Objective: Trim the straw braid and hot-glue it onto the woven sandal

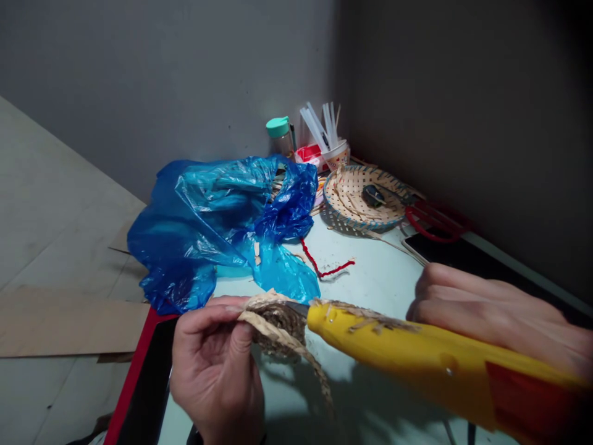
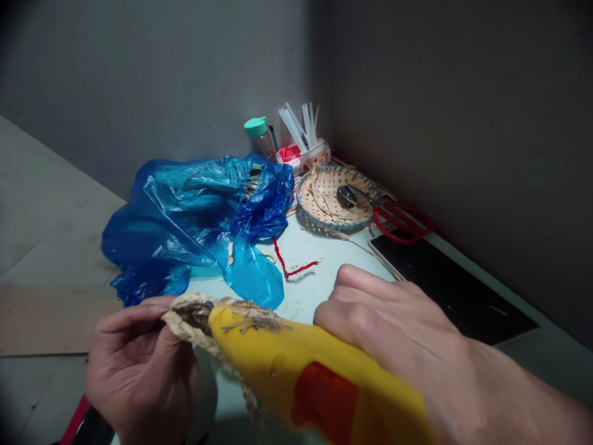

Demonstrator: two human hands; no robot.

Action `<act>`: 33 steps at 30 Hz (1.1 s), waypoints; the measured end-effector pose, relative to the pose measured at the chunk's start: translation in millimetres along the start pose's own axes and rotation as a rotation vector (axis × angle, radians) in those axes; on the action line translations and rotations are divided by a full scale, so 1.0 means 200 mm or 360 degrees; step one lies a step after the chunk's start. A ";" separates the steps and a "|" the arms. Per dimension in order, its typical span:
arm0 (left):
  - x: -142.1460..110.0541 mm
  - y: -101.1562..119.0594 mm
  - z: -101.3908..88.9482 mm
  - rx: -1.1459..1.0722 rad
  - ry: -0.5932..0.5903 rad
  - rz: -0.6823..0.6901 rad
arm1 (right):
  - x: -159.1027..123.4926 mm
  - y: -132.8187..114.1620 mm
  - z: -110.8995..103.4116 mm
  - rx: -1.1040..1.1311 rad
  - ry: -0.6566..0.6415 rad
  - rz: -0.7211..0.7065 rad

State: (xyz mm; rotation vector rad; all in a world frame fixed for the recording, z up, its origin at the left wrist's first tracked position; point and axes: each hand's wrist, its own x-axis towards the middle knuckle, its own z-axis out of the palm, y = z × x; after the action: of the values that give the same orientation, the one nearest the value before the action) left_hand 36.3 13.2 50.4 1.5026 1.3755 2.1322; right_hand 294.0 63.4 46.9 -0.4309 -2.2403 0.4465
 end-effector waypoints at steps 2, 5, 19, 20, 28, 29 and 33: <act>0.00 0.00 0.00 -0.0010 0.0015 -0.0010 | 0.00 -0.01 0.00 0.0067 0.0032 0.0047; 0.01 0.00 0.01 -0.0010 0.0053 -0.0019 | -0.01 -0.04 0.02 0.0028 0.0202 0.0150; 0.01 0.02 0.02 0.0013 0.0126 -0.0067 | 0.00 -0.01 0.04 -0.0040 0.0155 0.0035; 0.01 0.02 0.02 0.0010 0.0122 -0.0071 | 0.00 -0.01 0.04 -0.0038 0.0161 0.0045; 0.01 0.02 0.02 -0.0004 0.0176 -0.0083 | -0.01 0.00 0.01 0.0099 0.0059 -0.0003; 0.01 0.02 0.02 -0.0009 0.0178 -0.0087 | -0.01 0.01 0.00 0.0107 0.0034 -0.0042; 0.01 0.02 0.02 -0.0001 0.0184 -0.0128 | 0.00 0.03 -0.01 0.0117 0.0001 -0.0072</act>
State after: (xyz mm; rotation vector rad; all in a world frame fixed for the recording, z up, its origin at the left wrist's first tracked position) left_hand 39.4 14.3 55.0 1.3191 1.4463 2.1999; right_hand 297.6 68.9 45.6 -0.3415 -2.2209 0.5029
